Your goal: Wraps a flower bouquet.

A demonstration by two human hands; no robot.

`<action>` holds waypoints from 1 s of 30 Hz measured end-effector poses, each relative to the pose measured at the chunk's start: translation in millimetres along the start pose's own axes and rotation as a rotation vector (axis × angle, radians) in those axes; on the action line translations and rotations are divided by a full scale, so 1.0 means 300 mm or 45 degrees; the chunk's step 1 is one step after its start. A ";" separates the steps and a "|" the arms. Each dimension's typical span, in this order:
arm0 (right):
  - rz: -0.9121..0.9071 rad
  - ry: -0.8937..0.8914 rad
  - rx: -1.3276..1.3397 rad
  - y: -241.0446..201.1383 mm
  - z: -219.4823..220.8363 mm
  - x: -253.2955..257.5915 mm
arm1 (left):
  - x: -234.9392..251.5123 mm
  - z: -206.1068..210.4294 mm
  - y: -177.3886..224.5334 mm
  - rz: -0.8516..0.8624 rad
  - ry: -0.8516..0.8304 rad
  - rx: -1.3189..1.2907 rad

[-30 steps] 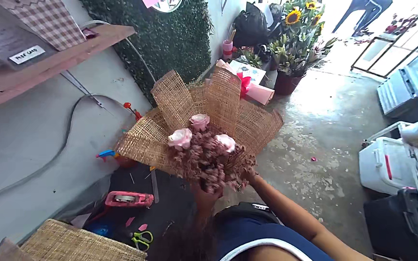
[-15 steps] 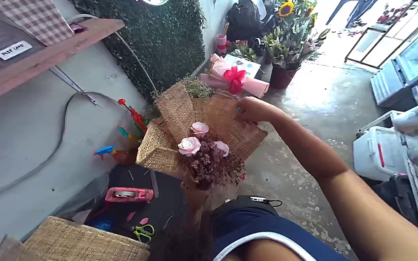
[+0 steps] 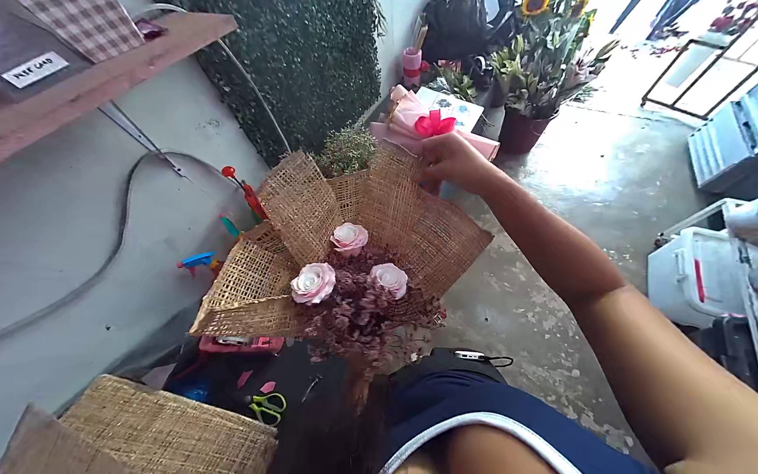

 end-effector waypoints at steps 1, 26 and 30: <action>0.004 0.032 -0.011 0.007 -0.009 0.008 | 0.020 -0.018 -0.055 0.016 0.130 0.074; 0.051 0.557 0.252 0.291 -0.008 -0.197 | 0.281 -0.051 -0.382 0.542 0.377 -0.329; 0.143 -0.109 0.220 0.389 0.400 -0.264 | 0.277 -0.013 -0.290 0.556 0.300 -0.353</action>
Point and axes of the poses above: each hand's wrist, its own x-axis towards the middle knuckle, its own z-axis out of the palm, y = z × x, the point moved 7 cm from there along x, towards the middle knuckle, and after that the axes turned 7 degrees about -x, right-handed, at the moved point
